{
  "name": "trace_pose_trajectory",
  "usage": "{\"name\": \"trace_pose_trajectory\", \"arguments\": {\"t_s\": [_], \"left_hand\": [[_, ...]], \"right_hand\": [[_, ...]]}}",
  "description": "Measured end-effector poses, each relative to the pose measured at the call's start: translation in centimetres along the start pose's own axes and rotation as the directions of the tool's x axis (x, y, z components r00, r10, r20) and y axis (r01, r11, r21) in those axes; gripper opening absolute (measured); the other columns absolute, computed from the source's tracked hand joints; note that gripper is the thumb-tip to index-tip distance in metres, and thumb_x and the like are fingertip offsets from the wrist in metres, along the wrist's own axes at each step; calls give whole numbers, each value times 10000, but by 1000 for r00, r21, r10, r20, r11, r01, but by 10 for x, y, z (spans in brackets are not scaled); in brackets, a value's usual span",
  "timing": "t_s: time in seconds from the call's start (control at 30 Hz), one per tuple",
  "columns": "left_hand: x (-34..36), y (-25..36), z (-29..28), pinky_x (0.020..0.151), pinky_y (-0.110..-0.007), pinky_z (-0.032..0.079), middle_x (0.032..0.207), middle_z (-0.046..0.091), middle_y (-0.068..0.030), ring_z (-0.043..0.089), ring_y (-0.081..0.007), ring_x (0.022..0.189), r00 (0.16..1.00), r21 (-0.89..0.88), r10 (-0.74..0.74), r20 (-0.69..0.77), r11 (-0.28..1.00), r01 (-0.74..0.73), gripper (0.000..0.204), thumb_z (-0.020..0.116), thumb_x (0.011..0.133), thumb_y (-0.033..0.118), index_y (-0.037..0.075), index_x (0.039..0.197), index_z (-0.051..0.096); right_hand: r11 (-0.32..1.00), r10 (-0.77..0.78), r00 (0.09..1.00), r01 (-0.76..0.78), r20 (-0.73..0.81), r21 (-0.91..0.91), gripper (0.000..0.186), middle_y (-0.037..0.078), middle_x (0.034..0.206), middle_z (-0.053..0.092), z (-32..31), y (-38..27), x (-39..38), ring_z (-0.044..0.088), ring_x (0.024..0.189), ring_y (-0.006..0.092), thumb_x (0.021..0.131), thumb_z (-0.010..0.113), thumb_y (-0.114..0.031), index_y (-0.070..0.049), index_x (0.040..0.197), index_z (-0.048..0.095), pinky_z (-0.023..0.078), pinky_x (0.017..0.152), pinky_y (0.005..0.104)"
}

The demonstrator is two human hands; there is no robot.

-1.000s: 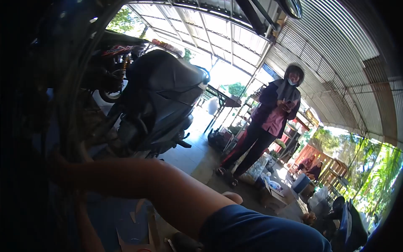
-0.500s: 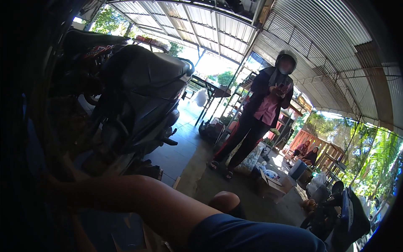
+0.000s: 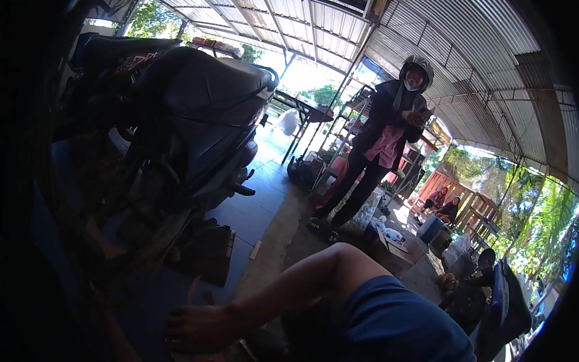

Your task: Fabricating and fitting a cardboard template for a motorcycle repair.

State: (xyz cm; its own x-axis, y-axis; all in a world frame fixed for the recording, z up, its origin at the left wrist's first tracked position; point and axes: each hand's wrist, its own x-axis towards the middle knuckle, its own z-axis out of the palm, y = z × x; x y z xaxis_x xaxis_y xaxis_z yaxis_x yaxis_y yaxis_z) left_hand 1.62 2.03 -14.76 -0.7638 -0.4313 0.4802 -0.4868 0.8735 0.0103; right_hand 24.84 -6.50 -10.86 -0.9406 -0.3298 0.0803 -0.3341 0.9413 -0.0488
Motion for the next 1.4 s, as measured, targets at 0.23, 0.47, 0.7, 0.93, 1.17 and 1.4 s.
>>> {"name": "trace_pose_trajectory", "arguments": {"t_s": [0.23,0.47,0.7,0.93,1.17,1.4], "left_hand": [[-96,56,-29,1005,-413,411,1267,554,-139,540,-282,1159,939,247,18,-343,966,72,403,453,982,346,44,1245,497],[-197,99,-48,1065,-424,369,1343,512,-151,501,-290,1230,751,428,100,-653,866,257,499,444,988,393,37,1337,428],[-142,94,126,1126,-434,326,1419,471,-163,461,-299,1300,388,569,443,-808,418,708,603,434,994,441,31,1429,359],[-20,5,262,1085,-482,417,1399,509,-184,510,-338,1271,251,378,929,-272,-136,916,692,583,908,467,31,1422,427],[22,-32,216,979,-396,548,1307,561,-174,612,-267,1147,380,212,880,-286,-329,920,499,437,1017,312,-45,1366,424],[35,-43,187,892,-311,581,1172,632,-107,662,-176,1021,147,343,982,-116,-99,934,397,408,1027,322,3,1225,537]], "right_hand": [[975,44,948,-109,314,193,196,160,936,647,-18,9,-13,647,883,322,852,647,-168,-59,1013,671,529,762,415],[975,29,969,-82,245,209,150,152,906,654,-36,14,-27,658,869,323,857,646,-182,-82,959,692,535,744,397],[973,39,965,-96,259,210,239,98,1024,618,-12,11,-55,635,921,269,854,590,-227,-137,1067,649,488,794,409],[895,49,936,-196,348,400,510,112,1170,627,-60,24,-35,625,1068,289,755,713,-148,-103,1252,608,476,962,421],[914,263,964,-236,-39,331,310,119,993,665,-38,37,58,690,868,263,798,719,-7,-23,1102,661,577,700,334],[917,-163,973,89,-162,-388,200,120,949,675,-36,76,223,686,827,249,872,666,-125,-18,1041,667,568,682,363]]}}
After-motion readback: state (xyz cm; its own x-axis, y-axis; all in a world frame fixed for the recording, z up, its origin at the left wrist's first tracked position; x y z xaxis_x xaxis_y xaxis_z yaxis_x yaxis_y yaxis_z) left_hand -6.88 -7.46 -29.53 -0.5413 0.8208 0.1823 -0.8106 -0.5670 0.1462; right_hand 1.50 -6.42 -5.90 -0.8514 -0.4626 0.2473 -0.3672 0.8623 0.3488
